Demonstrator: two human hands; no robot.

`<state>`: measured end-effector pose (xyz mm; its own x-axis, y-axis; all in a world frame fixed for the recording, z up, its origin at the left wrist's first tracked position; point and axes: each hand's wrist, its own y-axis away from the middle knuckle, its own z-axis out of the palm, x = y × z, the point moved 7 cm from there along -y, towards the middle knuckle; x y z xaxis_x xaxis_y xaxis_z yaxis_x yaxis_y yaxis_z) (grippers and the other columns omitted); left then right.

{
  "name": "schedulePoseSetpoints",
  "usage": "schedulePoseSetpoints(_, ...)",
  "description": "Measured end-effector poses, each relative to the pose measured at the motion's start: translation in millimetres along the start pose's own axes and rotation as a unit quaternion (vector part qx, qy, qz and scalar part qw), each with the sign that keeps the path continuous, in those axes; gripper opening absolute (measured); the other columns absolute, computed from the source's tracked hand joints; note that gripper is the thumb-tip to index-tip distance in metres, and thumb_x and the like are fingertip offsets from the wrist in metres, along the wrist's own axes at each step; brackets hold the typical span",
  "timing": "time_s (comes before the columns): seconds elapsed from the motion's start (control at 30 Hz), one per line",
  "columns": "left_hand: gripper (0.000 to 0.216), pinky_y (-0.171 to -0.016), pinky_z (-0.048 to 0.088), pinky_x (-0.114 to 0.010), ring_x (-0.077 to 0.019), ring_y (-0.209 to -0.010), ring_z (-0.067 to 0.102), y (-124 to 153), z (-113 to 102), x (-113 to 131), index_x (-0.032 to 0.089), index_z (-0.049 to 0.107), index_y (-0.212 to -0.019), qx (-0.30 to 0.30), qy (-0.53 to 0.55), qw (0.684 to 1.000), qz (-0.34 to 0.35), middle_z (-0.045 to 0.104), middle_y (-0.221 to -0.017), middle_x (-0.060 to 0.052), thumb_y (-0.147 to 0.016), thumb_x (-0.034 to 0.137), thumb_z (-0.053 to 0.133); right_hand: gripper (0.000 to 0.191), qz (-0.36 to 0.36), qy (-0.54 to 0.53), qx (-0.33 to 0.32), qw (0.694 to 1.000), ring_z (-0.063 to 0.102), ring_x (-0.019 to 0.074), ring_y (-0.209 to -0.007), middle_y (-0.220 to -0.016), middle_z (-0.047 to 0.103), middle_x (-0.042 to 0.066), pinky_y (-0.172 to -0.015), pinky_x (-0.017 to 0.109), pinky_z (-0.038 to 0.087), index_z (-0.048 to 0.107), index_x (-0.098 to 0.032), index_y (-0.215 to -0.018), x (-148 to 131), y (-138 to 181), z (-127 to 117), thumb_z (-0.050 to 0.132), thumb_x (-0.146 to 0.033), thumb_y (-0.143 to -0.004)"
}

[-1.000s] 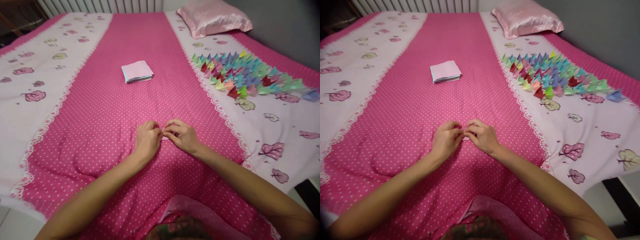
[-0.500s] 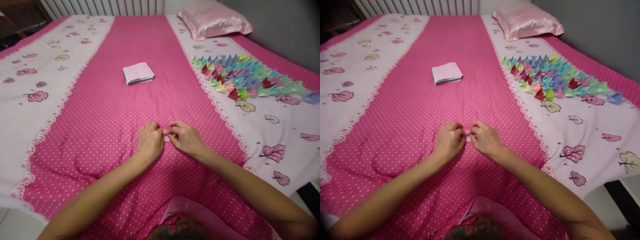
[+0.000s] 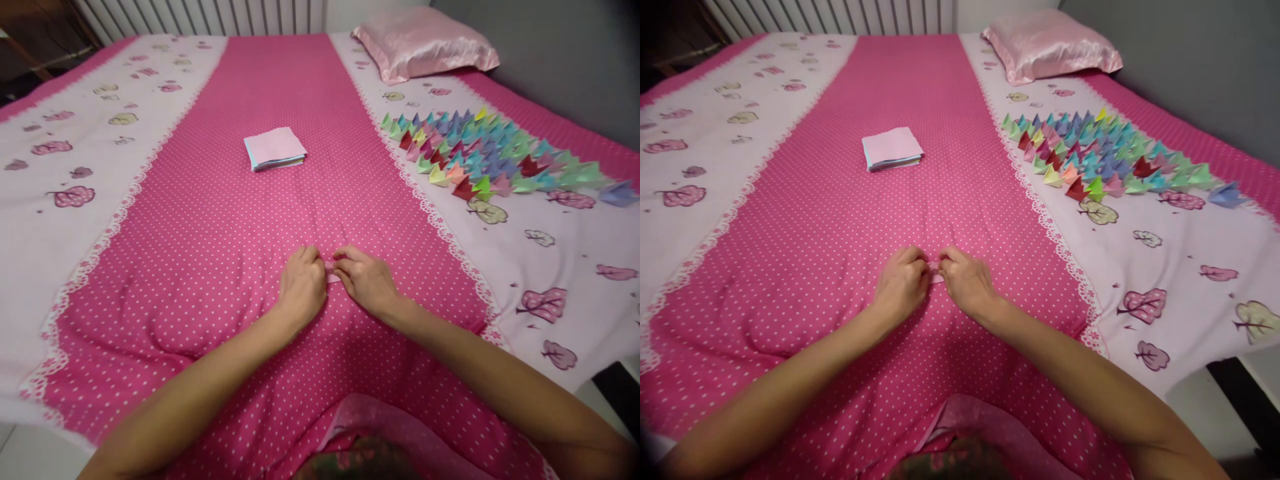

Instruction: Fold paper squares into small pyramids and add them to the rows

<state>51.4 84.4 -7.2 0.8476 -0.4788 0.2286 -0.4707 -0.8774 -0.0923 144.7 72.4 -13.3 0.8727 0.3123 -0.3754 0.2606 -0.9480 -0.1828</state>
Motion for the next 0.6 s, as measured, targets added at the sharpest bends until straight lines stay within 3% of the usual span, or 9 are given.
schedulePoseSetpoints(0.6, 0.026, -0.068, 0.044, -0.032, -0.0202, -0.078, 0.052, -0.6, 1.8, -0.1, 0.009, 0.065, -0.076, -0.014, -0.019, 1.000, -0.001, 0.061, -0.085, -0.012, -0.084, 0.010, 0.040, 0.026, -0.001, 0.017, 0.009, 1.000, 0.062, 0.0178, -0.071, -0.103, 0.067, 0.007, -0.056, 0.030, 0.045, 0.071, -0.018, -0.086, 1.2, 0.5, 1.2, 0.045, -0.020, -0.089)
